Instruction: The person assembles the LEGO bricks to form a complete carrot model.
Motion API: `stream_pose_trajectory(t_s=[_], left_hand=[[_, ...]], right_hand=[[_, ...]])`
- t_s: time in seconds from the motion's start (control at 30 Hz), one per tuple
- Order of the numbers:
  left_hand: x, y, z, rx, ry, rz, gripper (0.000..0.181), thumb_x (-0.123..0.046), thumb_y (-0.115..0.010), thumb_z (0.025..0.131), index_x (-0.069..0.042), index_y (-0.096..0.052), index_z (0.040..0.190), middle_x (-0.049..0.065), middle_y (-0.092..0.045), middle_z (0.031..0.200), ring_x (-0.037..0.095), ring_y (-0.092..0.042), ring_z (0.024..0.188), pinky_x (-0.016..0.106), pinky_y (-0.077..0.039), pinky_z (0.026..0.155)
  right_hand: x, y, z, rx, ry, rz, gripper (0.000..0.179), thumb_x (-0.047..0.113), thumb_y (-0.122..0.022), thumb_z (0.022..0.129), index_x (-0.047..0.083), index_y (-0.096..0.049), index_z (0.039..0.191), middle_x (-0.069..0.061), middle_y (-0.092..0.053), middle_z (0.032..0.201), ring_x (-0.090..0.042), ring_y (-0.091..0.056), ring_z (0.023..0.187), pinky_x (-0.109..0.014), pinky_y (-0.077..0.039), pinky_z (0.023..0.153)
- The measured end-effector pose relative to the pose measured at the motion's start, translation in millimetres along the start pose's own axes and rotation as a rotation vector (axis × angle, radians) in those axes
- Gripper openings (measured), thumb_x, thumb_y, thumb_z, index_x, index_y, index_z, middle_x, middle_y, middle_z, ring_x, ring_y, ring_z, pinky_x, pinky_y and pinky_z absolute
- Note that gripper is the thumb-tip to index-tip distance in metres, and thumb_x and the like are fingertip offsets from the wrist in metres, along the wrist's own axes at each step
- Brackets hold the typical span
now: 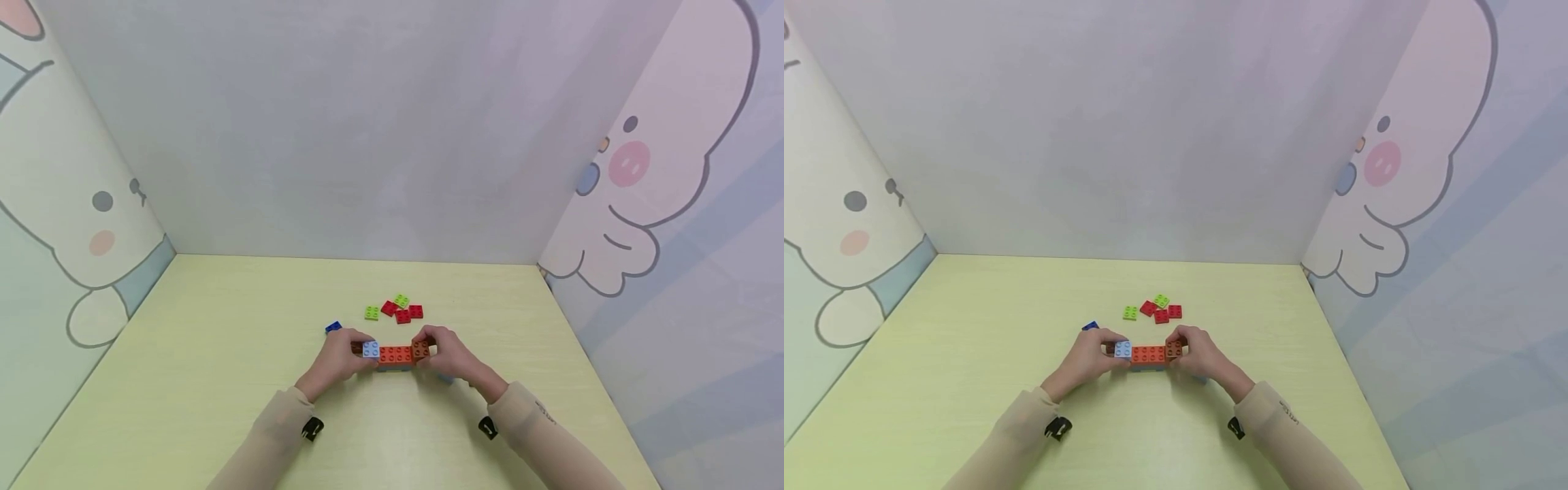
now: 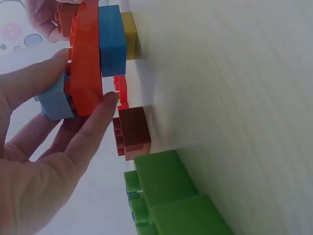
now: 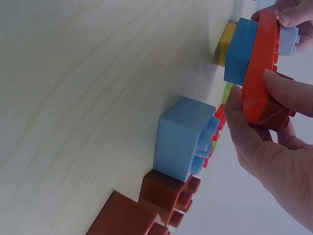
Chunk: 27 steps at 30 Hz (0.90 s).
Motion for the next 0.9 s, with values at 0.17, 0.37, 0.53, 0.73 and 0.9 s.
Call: stream_pose_trajectory(t_s=[0.17, 0.37, 0.53, 0.73, 0.9], left_hand=[[1.0, -0.7, 0.5, -0.001, 0.008, -0.011, 0.037, -0.020, -0.086, 0.071, -0.011, -0.074, 0.106, 0.001, -0.065, 0.101, 0.019, -0.058, 0.091, 0.034, -0.049, 0.075], [-0.5, -1.5, 0.6, 0.004, -0.023, 0.024, 0.038, -0.018, -0.086, 0.071, -0.008, -0.073, 0.105, 0.000, -0.064, 0.096, 0.018, -0.057, 0.087, 0.033, -0.049, 0.073], [-0.9, -1.8, 0.6, -0.002, -0.053, 0.036, 0.038, -0.018, -0.085, 0.072, -0.007, -0.073, 0.106, -0.001, -0.064, 0.095, 0.015, -0.056, 0.086, 0.033, -0.048, 0.073], [-0.9, -1.2, 0.7, -0.004, -0.080, 0.039, 0.038, -0.018, -0.086, 0.071, -0.007, -0.073, 0.105, -0.001, -0.064, 0.093, 0.014, -0.056, 0.085, 0.031, -0.048, 0.072], [-0.9, -1.3, 1.5, -0.004, -0.071, 0.028, 0.037, -0.017, -0.086, 0.070, -0.007, -0.074, 0.104, -0.002, -0.064, 0.093, 0.014, -0.056, 0.085, 0.032, -0.048, 0.073]], right_hand=[[-0.3, -0.2, -0.5, -0.004, 0.006, 0.004, 0.032, -0.001, -0.078, 0.074, 0.011, -0.063, 0.099, 0.003, -0.061, 0.097, -0.019, -0.058, 0.096, -0.039, -0.048, 0.082], [0.3, -0.8, -1.7, -0.005, -0.009, 0.002, 0.031, -0.002, -0.078, 0.075, 0.011, -0.063, 0.100, 0.003, -0.061, 0.098, -0.020, -0.058, 0.097, -0.042, -0.048, 0.084], [1.4, -0.5, -2.0, -0.009, -0.001, 0.009, 0.031, -0.002, -0.078, 0.075, 0.011, -0.063, 0.099, 0.002, -0.061, 0.098, -0.021, -0.057, 0.097, -0.044, -0.048, 0.085], [1.2, 0.0, -1.7, -0.010, 0.008, 0.007, 0.032, -0.002, -0.078, 0.075, 0.011, -0.063, 0.099, 0.002, -0.061, 0.098, -0.021, -0.057, 0.096, -0.045, -0.048, 0.085], [0.6, -0.3, -1.6, -0.008, 0.005, 0.003, 0.032, -0.002, -0.078, 0.075, 0.011, -0.063, 0.100, 0.002, -0.061, 0.099, -0.021, -0.058, 0.097, -0.044, -0.047, 0.085]])
Point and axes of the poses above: each hand's wrist, its own z-axis towards the middle knuckle, its own y-axis out of the back of the hand, x = y × z, the point moved 3 cm from there along z, towards the middle knuckle
